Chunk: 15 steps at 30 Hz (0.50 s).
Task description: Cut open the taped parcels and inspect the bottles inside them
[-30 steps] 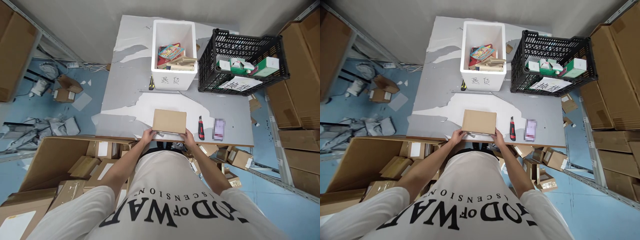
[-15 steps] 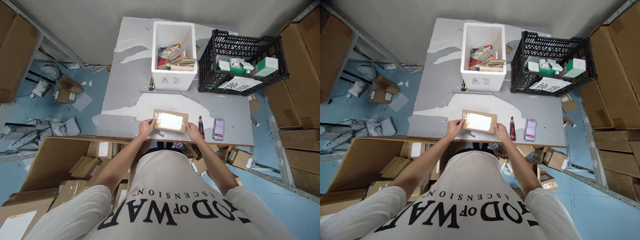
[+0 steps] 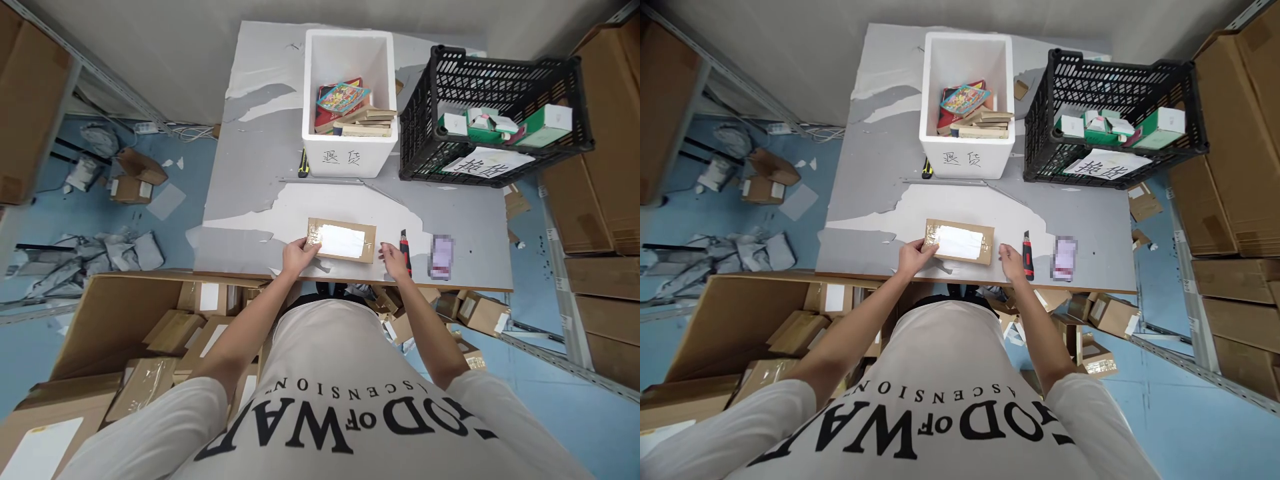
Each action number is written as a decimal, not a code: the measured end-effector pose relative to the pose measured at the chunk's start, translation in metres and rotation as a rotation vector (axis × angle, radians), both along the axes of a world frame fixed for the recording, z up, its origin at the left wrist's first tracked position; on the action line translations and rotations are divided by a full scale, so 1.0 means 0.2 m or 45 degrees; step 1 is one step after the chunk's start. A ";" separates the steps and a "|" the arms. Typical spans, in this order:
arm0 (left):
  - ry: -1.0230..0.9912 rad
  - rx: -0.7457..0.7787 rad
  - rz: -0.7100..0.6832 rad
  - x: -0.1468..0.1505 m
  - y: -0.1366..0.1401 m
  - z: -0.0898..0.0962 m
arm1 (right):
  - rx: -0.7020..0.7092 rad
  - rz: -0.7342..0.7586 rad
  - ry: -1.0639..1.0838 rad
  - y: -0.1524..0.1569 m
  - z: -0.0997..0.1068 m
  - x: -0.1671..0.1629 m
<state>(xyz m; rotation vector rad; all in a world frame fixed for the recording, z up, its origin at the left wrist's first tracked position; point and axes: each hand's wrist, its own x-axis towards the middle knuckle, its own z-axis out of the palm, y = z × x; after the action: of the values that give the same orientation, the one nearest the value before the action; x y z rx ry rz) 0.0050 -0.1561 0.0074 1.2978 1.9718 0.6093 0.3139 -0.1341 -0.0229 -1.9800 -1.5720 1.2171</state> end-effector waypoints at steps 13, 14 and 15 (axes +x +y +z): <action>0.188 0.285 -0.064 0.04 -0.11 -0.05 | -0.151 -0.159 -0.626 0.06 -0.14 0.25; 0.257 0.383 -0.162 0.04 -0.13 -0.05 | -0.076 -0.147 -0.573 0.09 -0.09 0.23; 0.323 0.471 -0.295 0.05 -0.15 -0.06 | 0.035 -0.104 -0.500 0.12 -0.04 0.21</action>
<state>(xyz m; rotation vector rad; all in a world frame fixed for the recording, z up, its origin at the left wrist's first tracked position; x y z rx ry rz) 0.0157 -0.1866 -0.0037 1.8812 1.9232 0.7477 0.3555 -0.1102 -0.0309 -2.3451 -1.6466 0.8030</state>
